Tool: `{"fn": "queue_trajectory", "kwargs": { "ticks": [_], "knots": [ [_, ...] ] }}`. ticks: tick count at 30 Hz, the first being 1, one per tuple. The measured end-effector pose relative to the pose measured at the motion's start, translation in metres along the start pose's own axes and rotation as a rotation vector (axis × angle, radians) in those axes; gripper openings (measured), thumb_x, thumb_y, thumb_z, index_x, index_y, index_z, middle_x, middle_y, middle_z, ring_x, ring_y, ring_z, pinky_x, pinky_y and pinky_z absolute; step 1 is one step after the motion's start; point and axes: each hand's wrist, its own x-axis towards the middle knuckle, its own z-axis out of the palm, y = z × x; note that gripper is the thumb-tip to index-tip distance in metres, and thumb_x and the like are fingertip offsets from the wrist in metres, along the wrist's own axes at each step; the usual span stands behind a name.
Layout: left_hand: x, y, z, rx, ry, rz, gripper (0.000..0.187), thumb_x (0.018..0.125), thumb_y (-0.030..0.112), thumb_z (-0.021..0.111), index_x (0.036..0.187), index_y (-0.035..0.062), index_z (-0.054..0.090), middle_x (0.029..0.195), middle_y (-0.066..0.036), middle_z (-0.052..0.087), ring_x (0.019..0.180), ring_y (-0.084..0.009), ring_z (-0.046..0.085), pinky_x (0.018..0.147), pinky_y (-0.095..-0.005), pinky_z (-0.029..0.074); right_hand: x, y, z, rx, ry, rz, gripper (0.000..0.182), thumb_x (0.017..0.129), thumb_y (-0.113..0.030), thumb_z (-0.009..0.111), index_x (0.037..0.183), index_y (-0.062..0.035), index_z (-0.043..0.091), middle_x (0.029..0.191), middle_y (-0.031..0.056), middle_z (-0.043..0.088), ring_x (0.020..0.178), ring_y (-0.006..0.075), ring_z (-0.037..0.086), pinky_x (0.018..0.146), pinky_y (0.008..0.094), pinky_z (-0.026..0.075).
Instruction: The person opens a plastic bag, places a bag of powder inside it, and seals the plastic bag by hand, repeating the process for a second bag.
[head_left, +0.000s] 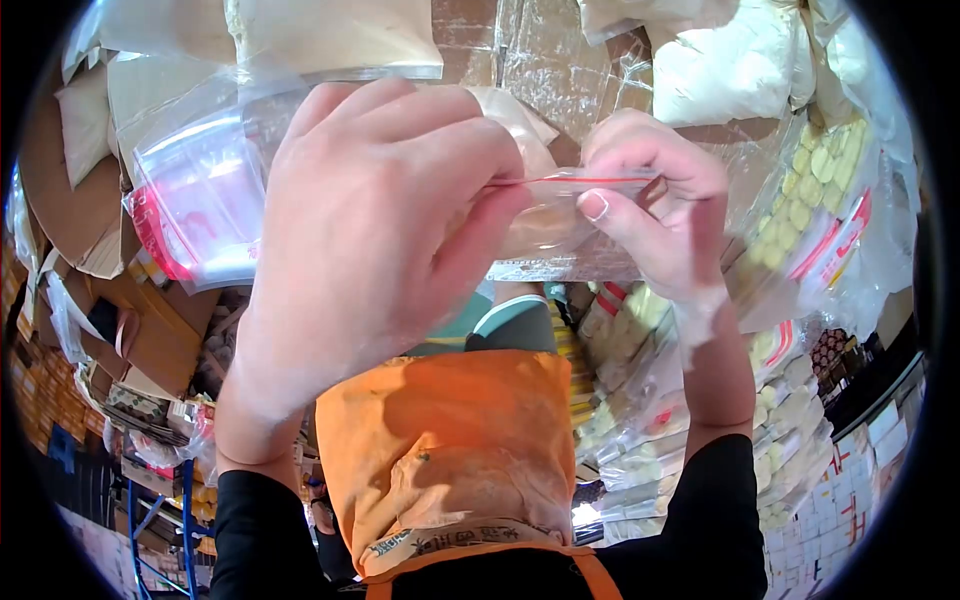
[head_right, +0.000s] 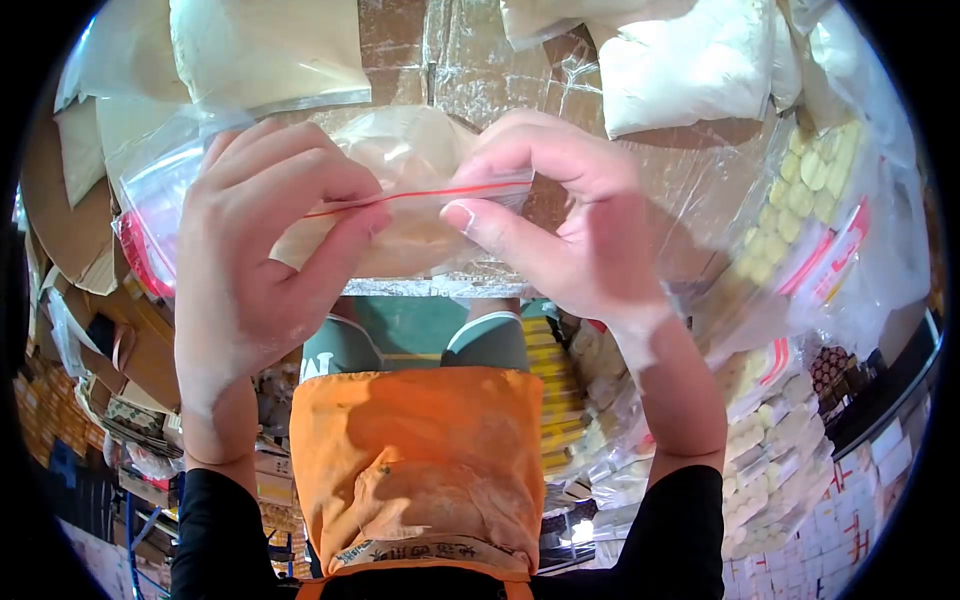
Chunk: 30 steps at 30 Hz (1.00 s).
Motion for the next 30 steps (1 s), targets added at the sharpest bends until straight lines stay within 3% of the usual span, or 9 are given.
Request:
{"fn": "queue_trajectory", "kwargs": {
  "ticks": [7,9,14,20,26,28,29,30],
  "knots": [
    [-0.003,0.000,0.010,-0.042,0.042,0.034,0.010,0.068,0.007,0.069,0.073,0.0066,0.060,0.071,-0.004,0.058,0.069,-0.0241,0.052,0.065,-0.0327,0.038,0.006,-0.002,0.006,-0.073,0.025,-0.075,0.009,0.072,0.002,0.070,0.078,-0.0009,0.064,0.078,0.0063,0.062,0.069,0.0147,0.059,0.063,0.0242,0.045],
    [-0.004,0.001,0.014,-0.042,0.077,0.056,0.010,0.069,0.007,0.069,0.074,0.0075,0.061,0.072,-0.003,0.057,0.069,-0.0235,0.052,0.065,-0.0325,0.038,0.012,-0.005,0.007,-0.240,-0.109,-0.185,0.010,0.070,0.003,0.070,0.077,-0.0010,0.064,0.076,0.0063,0.062,0.068,0.0161,0.059,0.061,0.0250,0.045],
    [-0.015,-0.007,0.016,0.044,0.130,0.149,0.010,0.070,0.008,0.068,0.077,0.0090,0.060,0.073,-0.002,0.056,0.070,-0.0222,0.051,0.065,-0.0323,0.036,0.013,-0.005,0.011,-0.166,-0.119,-0.234,0.009,0.068,0.005,0.067,0.074,-0.0015,0.065,0.073,0.0062,0.062,0.066,0.0162,0.057,0.058,0.0270,0.043],
    [-0.052,-0.034,-0.017,0.129,0.118,0.064,0.012,0.069,0.007,0.069,0.076,0.0066,0.060,0.073,-0.005,0.055,0.070,-0.0250,0.051,0.065,-0.0329,0.037,0.010,0.000,0.002,-0.103,-0.117,-0.241,0.013,0.068,0.007,0.063,0.078,-0.0001,0.068,0.070,0.0070,0.061,0.064,0.0171,0.055,0.057,0.0279,0.042],
    [-0.083,-0.054,-0.036,0.082,0.285,-0.013,0.010,0.071,0.009,0.070,0.073,0.0081,0.060,0.070,-0.002,0.055,0.067,-0.0210,0.050,0.065,-0.0315,0.036,-0.003,-0.009,-0.002,-0.079,-0.016,-0.163,0.005,0.074,-0.002,0.069,0.077,-0.0001,0.066,0.068,0.0071,0.058,0.067,0.0188,0.054,0.062,0.0292,0.041],
    [-0.087,-0.059,-0.042,-0.027,0.386,-0.071,0.007,0.073,0.007,0.069,0.072,0.0062,0.062,0.070,-0.002,0.059,0.068,-0.0197,0.052,0.067,-0.0316,0.039,-0.008,-0.009,-0.012,-0.089,-0.028,-0.168,0.009,0.077,-0.007,0.069,0.077,0.0005,0.065,0.076,0.0082,0.059,0.072,0.0184,0.054,0.066,0.0296,0.042],
    [-0.098,-0.070,-0.056,-0.151,0.297,-0.143,0.018,0.073,0.014,0.074,0.086,0.0043,0.066,0.085,-0.007,0.065,0.080,-0.0215,0.058,0.076,-0.0331,0.044,-0.013,-0.008,-0.016,-0.116,0.022,-0.136,0.011,0.079,-0.010,0.068,0.077,0.0003,0.065,0.080,0.0091,0.059,0.074,0.0178,0.053,0.068,0.0292,0.041],
    [-0.095,-0.073,-0.052,-0.149,0.307,-0.135,0.018,0.073,0.014,0.074,0.086,0.0043,0.066,0.085,-0.007,0.065,0.080,-0.0215,0.058,0.076,-0.0331,0.044,-0.019,-0.006,-0.023,-0.143,0.074,-0.105,0.014,0.082,-0.014,0.068,0.078,0.0000,0.065,0.085,0.0100,0.059,0.077,0.0171,0.053,0.069,0.0289,0.041]
  ]
}}
